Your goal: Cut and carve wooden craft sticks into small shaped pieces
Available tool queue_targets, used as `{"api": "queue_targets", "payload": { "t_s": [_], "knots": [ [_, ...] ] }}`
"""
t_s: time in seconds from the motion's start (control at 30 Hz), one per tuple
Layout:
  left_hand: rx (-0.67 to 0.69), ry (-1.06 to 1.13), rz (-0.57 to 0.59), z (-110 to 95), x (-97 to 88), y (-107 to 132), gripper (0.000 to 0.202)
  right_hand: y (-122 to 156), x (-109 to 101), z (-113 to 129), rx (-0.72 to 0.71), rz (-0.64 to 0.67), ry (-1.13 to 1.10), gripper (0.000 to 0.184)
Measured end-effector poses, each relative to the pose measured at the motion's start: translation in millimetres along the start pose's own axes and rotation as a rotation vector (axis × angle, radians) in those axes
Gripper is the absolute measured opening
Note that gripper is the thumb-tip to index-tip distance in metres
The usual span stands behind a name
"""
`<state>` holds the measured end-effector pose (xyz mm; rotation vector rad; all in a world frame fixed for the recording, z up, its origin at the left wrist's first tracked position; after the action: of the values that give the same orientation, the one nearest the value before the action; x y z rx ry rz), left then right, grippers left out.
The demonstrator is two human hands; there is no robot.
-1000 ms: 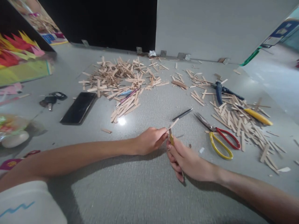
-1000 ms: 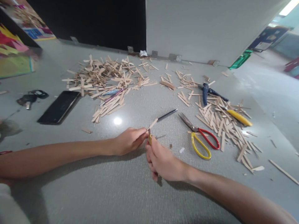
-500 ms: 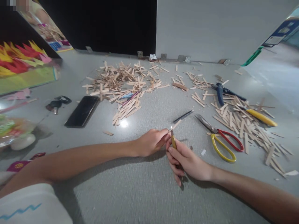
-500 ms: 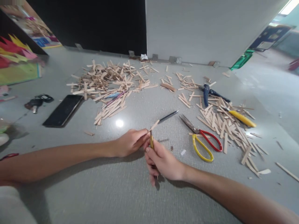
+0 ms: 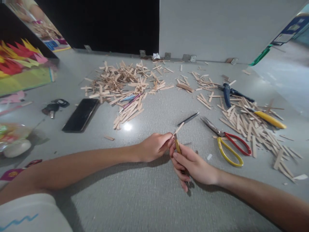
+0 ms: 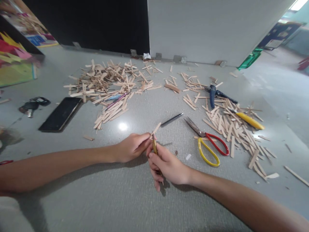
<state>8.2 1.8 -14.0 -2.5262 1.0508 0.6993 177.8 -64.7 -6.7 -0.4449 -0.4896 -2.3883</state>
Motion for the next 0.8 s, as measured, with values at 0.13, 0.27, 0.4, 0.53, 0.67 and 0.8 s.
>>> {"api": "queue_targets", "payload": {
  "t_s": [0.13,0.27,0.4,0.53,0.67,0.8],
  "knots": [
    [0.003,0.001,0.002,-1.6,-1.5,-1.3,0.034,-0.7,-0.6,0.2,-0.005,0.001,-0.017,0.036],
    [-0.016,0.024,0.009,-2.0,-3.1,-3.2,0.036,-1.1,-1.5,0.2,0.005,0.002,-0.046,0.036],
    [-0.041,0.032,0.014,-2.6,-4.5,-3.0,0.035,-0.8,-2.2,0.8,0.011,0.003,-0.053,0.035],
    [-0.073,0.092,0.021,-3.6,-5.3,-2.7,0.034,-0.8,-2.9,1.2,0.010,-0.003,-0.063,0.034],
    [-0.099,0.401,0.036,1.9,-5.0,-4.5,0.036,-0.8,-2.9,1.4,0.011,0.020,-0.052,0.034],
    [-0.061,0.553,0.149,6.8,-6.2,-5.6,0.058,0.5,-2.6,1.0,0.027,0.027,-0.003,0.033]
  ]
}}
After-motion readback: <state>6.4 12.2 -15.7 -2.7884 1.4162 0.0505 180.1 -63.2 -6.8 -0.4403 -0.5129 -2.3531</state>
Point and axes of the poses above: each hand's wrist, its own y-axis away from the middle knuckle, its own x-axis out of the palm, z = x × y, the point moved 2 cm from there along -y, towards the middle knuckle, and after that the axes turned 4 degrees about -x, right-handed, at the moved point
